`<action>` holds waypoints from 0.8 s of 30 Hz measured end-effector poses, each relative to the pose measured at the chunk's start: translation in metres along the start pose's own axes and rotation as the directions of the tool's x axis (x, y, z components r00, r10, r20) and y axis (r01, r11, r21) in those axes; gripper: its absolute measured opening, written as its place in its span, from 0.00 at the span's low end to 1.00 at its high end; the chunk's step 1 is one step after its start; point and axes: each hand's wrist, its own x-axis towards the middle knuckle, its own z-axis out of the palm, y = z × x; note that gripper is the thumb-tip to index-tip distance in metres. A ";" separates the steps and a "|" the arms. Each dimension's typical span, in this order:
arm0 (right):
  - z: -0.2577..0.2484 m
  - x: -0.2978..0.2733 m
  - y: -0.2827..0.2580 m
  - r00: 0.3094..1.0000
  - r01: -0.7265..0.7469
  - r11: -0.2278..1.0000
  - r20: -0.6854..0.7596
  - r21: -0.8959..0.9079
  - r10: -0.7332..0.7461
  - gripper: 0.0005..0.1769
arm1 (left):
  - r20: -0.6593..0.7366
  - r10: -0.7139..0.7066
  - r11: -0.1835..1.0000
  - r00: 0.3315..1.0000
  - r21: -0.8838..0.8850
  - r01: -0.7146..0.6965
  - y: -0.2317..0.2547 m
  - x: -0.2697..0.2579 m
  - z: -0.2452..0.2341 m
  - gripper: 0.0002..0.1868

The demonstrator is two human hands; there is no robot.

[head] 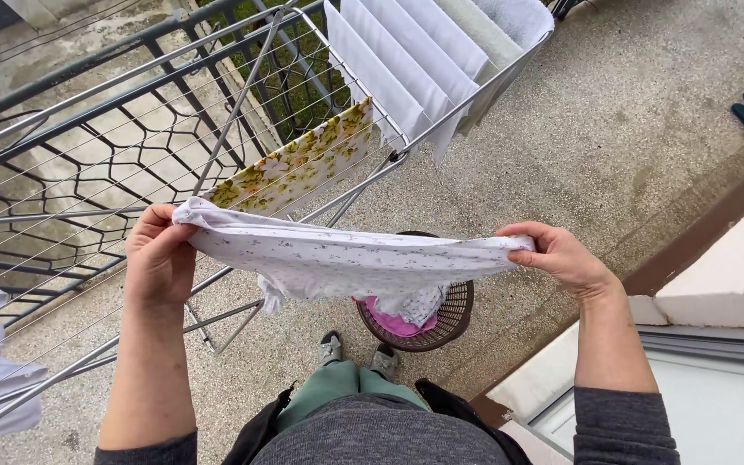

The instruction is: Hanging various laundry items like socks and small towels on a drying rack on a balcony.

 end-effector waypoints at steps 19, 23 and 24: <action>-0.073 0.025 0.024 0.986 -0.150 0.009 -0.150 -0.989 -0.074 0.14 | 0.123 -0.413 0.106 0.903 0.991 -0.086 0.028 -0.005 0.011 0.15; -0.091 0.025 0.039 0.920 -0.051 0.209 -0.127 -0.977 -0.370 0.06 | 0.143 -0.318 0.206 0.937 0.975 -0.079 0.035 -0.014 0.025 0.14; -0.094 0.023 0.037 0.877 0.002 0.319 -0.151 -0.948 -0.456 0.04 | 0.160 -0.295 0.326 0.942 0.944 -0.059 0.039 -0.018 0.033 0.12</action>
